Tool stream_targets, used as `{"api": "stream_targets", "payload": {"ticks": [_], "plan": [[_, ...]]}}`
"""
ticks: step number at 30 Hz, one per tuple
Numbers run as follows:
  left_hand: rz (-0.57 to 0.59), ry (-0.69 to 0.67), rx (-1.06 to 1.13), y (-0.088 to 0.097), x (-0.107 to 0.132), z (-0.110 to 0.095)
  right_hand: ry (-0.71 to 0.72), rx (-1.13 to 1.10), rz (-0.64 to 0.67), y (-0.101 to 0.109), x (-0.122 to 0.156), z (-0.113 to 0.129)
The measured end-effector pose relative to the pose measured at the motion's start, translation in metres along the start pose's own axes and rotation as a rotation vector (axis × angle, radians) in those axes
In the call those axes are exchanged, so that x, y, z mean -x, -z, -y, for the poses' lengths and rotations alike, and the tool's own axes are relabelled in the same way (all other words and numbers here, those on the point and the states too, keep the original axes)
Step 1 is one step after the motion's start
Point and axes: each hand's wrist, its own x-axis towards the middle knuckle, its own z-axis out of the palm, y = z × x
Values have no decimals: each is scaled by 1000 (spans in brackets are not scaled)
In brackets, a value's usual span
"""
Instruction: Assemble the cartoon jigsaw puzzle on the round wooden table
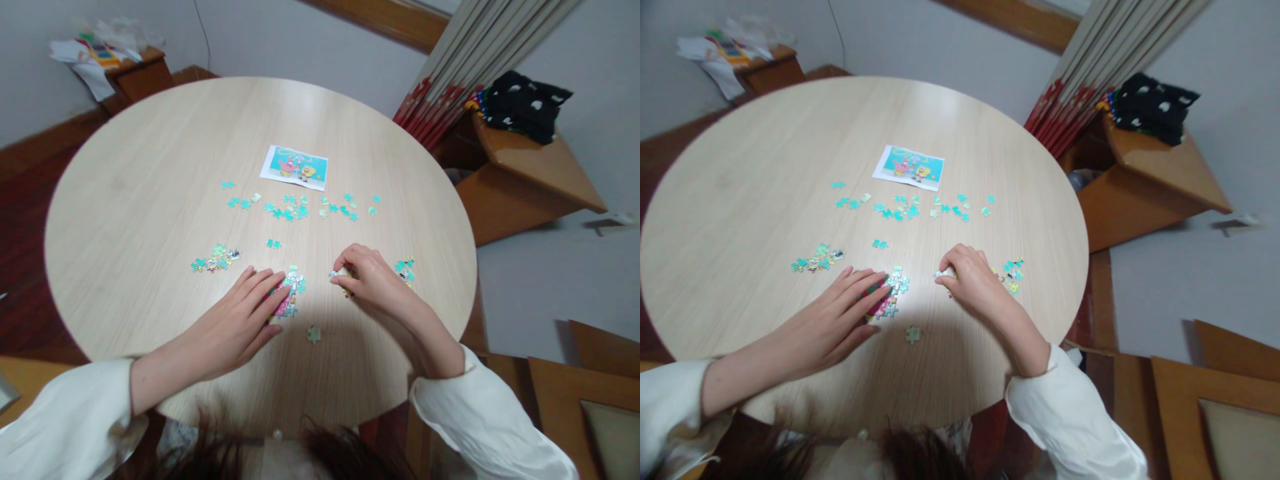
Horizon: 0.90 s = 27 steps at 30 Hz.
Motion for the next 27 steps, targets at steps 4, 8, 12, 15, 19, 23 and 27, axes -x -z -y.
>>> {"api": "stream_targets", "payload": {"ticks": [4, 8, 12, 15, 19, 23, 27], "plan": [[-34, 11, 24, 5, 6, 3, -36, -94, 31, 0, 2, 8], [-36, 26, 70, 7, 8, 3, -13, -278, 3, -9, 11, 22], [-29, -1, 84, 5, 5, 1, -25, -497, -9, -22, 18, 35], [-46, -40, 78, 4, 3, -2, -149, -731, 51, -29, 20, 40], [-90, -67, 92, 3, 1, -4, -295, -952, 103, -33, 19, 45], [-87, -91, 112, 5, -2, -6, -345, -1056, 128, -34, 17, 47], [-126, -120, 100, 5, -5, -9, -356, -1094, 150, -36, 17, 49]]}}
